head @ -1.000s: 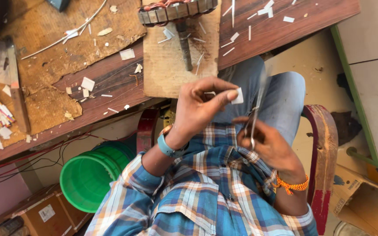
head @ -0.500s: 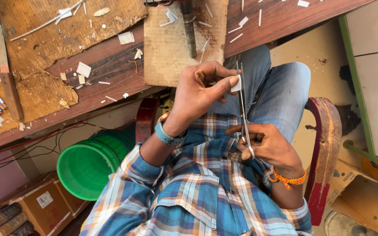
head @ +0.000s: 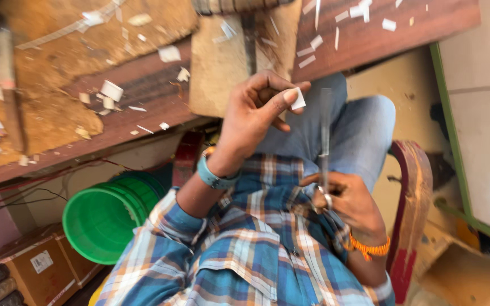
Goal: The person cuts small white plastic pieces with scissors and inserts them into slots on a cylindrical copper-wound component mounted on a wooden block. They repeat this process multiple times, using a screwdriver to adjust the component between insertions.
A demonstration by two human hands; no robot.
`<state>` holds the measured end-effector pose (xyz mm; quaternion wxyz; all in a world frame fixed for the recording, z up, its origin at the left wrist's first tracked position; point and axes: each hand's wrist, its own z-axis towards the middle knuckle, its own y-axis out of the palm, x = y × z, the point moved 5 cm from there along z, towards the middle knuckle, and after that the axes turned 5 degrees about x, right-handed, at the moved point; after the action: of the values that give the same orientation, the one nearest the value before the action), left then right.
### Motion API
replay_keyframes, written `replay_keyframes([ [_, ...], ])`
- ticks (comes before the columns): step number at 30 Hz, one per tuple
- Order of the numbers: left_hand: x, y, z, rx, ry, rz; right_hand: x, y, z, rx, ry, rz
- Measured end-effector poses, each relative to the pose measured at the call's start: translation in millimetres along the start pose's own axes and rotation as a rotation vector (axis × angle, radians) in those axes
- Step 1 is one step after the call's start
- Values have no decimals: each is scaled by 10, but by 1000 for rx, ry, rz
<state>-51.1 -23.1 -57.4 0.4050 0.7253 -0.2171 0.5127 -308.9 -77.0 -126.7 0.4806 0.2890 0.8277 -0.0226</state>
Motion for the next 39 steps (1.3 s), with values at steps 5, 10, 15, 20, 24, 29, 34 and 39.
replay_keyframes([
  [5, 80, 74, -38, -102, -140, -280, -6, -55, 89, 119, -146, 149],
  [10, 163, 38, -66, -3, 103, 4, -107, 52, 168, 74, -124, 3],
  [15, 231, 6, -47, 46, 216, 220, -397, 258, 224, -55, -187, -209],
  [20, 199, 43, -51, 63, 82, 159, -567, 315, 208, -46, -91, -243],
  [24, 215, 41, -53, 45, 56, 193, -635, 335, 151, -46, -55, -246],
  [29, 252, 23, -88, 32, 108, 283, -649, 322, 137, 7, -27, -393],
  [34, 226, 8, -96, 29, 80, 231, -565, 259, 102, 4, -48, -406],
  [39, 264, -60, -79, 70, 37, 111, -510, 147, 57, 52, -59, -352],
])
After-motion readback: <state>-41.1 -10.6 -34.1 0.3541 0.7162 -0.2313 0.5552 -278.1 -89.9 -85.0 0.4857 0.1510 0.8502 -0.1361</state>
